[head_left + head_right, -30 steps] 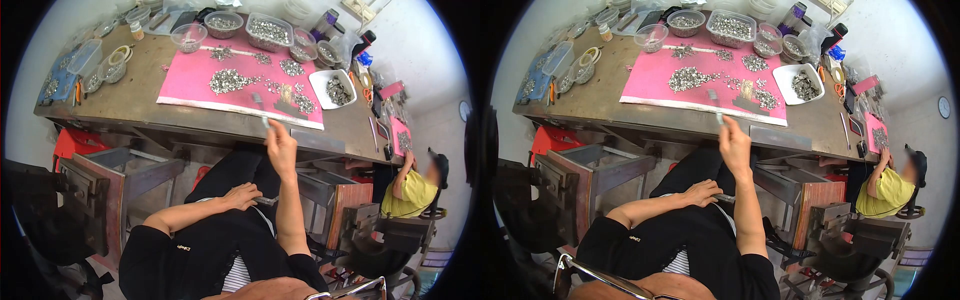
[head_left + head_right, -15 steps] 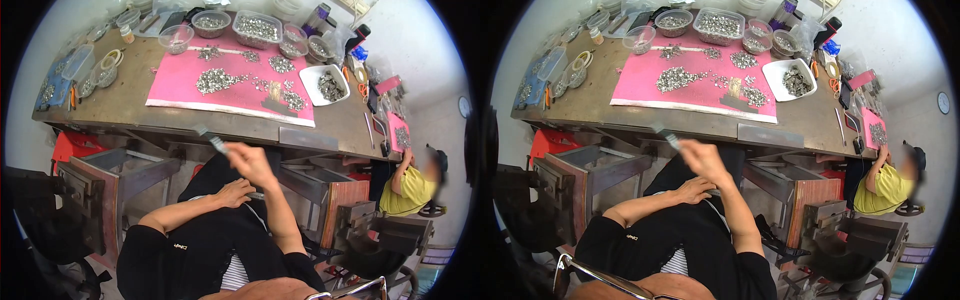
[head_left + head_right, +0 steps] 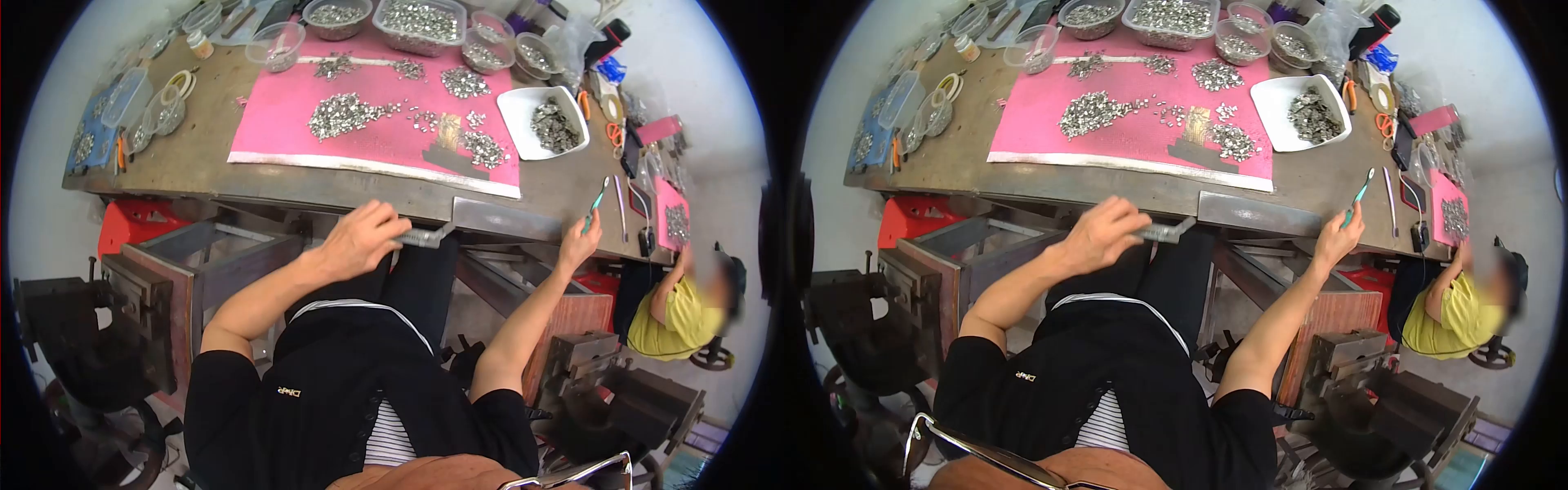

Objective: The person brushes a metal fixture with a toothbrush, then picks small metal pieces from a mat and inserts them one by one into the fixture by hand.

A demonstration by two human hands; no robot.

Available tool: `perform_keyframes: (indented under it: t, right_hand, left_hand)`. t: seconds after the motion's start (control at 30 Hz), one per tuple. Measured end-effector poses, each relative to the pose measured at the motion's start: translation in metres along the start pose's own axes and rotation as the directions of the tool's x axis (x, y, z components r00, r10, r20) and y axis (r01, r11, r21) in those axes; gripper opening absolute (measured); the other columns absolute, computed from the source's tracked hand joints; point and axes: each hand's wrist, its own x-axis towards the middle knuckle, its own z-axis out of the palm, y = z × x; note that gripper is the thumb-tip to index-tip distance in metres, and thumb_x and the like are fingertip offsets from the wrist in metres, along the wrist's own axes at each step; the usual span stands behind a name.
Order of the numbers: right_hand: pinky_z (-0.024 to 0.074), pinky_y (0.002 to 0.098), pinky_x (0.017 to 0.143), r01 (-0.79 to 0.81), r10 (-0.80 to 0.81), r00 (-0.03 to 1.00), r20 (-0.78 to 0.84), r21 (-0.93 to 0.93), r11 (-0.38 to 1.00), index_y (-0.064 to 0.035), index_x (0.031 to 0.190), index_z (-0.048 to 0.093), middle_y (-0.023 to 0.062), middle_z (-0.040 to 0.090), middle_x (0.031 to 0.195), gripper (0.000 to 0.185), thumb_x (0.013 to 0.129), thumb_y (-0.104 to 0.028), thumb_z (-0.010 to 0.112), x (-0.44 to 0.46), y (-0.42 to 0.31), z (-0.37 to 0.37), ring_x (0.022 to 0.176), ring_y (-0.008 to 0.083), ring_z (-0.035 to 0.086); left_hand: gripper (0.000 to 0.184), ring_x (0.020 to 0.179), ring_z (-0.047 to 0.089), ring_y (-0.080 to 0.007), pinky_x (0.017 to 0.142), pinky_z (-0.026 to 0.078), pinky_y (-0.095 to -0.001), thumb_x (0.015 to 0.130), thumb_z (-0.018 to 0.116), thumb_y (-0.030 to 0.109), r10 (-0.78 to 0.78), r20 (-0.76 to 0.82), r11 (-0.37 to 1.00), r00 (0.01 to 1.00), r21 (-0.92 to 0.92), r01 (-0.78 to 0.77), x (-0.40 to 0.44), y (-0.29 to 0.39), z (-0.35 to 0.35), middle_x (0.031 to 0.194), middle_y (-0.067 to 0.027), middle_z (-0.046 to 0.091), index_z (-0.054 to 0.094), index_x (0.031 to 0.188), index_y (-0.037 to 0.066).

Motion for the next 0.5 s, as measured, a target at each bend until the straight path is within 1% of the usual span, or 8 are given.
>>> perform_keyframes:
  t: [0.1,0.2,0.23,0.3,0.37,0.43,0.47,0.5]
  right_hand:
    - [0.0456,0.0501,0.095,0.026,-0.004,0.995,0.101,-0.219,0.975,-0.0058,0.131,0.06,0.0222,0.059,0.127,0.04,0.092,-0.009,0.062,0.013,-0.002,0.019,0.113,0.0403,0.059]
    - [0.0429,0.0515,0.101,0.248,-0.241,0.969,0.057,-0.166,0.955,-0.0037,0.13,0.059,0.0208,0.059,0.129,0.04,0.091,-0.01,0.063,-0.006,-0.061,0.008,0.119,0.0403,0.055]
    - [0.0388,0.0506,0.108,0.349,-0.379,0.908,0.18,0.176,0.92,-0.0028,0.133,0.058,0.0198,0.056,0.136,0.044,0.09,-0.011,0.065,-0.013,-0.087,0.002,0.129,0.0396,0.05]
    - [0.0341,0.0497,0.114,0.206,-0.516,0.773,0.37,0.622,0.755,-0.0041,0.137,0.056,0.0188,0.053,0.142,0.057,0.084,-0.014,0.075,-0.048,-0.165,-0.014,0.134,0.0386,0.047]
    - [0.0366,0.0493,0.111,0.335,-0.714,0.61,0.342,0.706,0.624,-0.0043,0.136,0.057,0.0162,0.056,0.138,0.063,0.079,-0.016,0.081,-0.077,-0.205,-0.005,0.133,0.038,0.048]
    - [0.0413,0.0478,0.104,0.459,-0.778,0.532,0.333,0.659,0.596,-0.0046,0.134,0.058,0.0133,0.059,0.13,0.065,0.075,-0.016,0.083,-0.093,-0.209,0.015,0.124,0.0365,0.053]
    - [0.0436,0.0464,0.096,0.455,-0.754,0.554,0.353,0.63,0.629,-0.0044,0.131,0.06,0.0131,0.06,0.122,0.061,0.075,-0.012,0.082,-0.097,-0.208,0.021,0.113,0.0346,0.056]
    - [0.0437,0.0464,0.095,0.444,-0.731,0.588,0.345,0.618,0.649,-0.0042,0.131,0.06,0.0136,0.06,0.122,0.061,0.075,-0.011,0.082,-0.099,-0.21,0.022,0.111,0.0344,0.056]
  left_hand:
    - [0.038,0.09,0.057,-0.0336,0.078,0.048,-0.0419,0.076,0.077,0.005,-0.029,-0.045,0.999,0.999,0.037,0.031,0.016,-0.009,-0.008,0.097,-0.0129,0.058,0.063,0.111,0.004]
    - [0.039,0.091,0.057,-0.0336,0.08,0.048,-0.0418,0.076,0.077,0.004,-0.039,-0.041,0.997,0.998,0.071,0.042,0.028,-0.02,-0.012,0.098,-0.0126,0.057,0.063,0.112,0.004]
    - [0.038,0.093,0.057,-0.0334,0.081,0.048,-0.0421,0.076,0.077,0.005,-0.046,-0.034,0.996,0.998,0.077,0.048,0.033,-0.023,-0.013,0.098,-0.0122,0.057,0.063,0.112,0.004]
    - [0.037,0.096,0.057,-0.033,0.084,0.048,-0.0429,0.077,0.076,0.007,-0.057,-0.006,0.995,0.998,0.08,0.057,0.039,-0.027,-0.012,0.099,-0.0115,0.056,0.062,0.111,0.005]
    - [0.037,0.097,0.057,-0.0336,0.084,0.048,-0.0431,0.077,0.076,0.007,-0.052,0.019,0.995,0.998,0.081,0.05,0.043,-0.033,-0.01,0.1,-0.0121,0.056,0.062,0.111,0.004]
    - [0.036,0.096,0.057,-0.0345,0.084,0.048,-0.0436,0.077,0.075,0.007,-0.04,0.029,0.996,0.999,0.081,0.038,0.046,-0.04,-0.009,0.101,-0.0132,0.057,0.062,0.111,0.003]
    - [0.036,0.096,0.056,-0.0352,0.083,0.048,-0.044,0.077,0.075,0.007,-0.033,0.024,0.997,0.999,0.078,0.031,0.047,-0.043,-0.007,0.102,-0.014,0.058,0.062,0.111,0.003]
    - [0.037,0.095,0.056,-0.0359,0.083,0.047,-0.0444,0.078,0.074,0.006,-0.023,0.018,0.997,1.0,0.073,0.022,0.048,-0.046,-0.005,0.102,-0.0147,0.058,0.062,0.112,0.002]
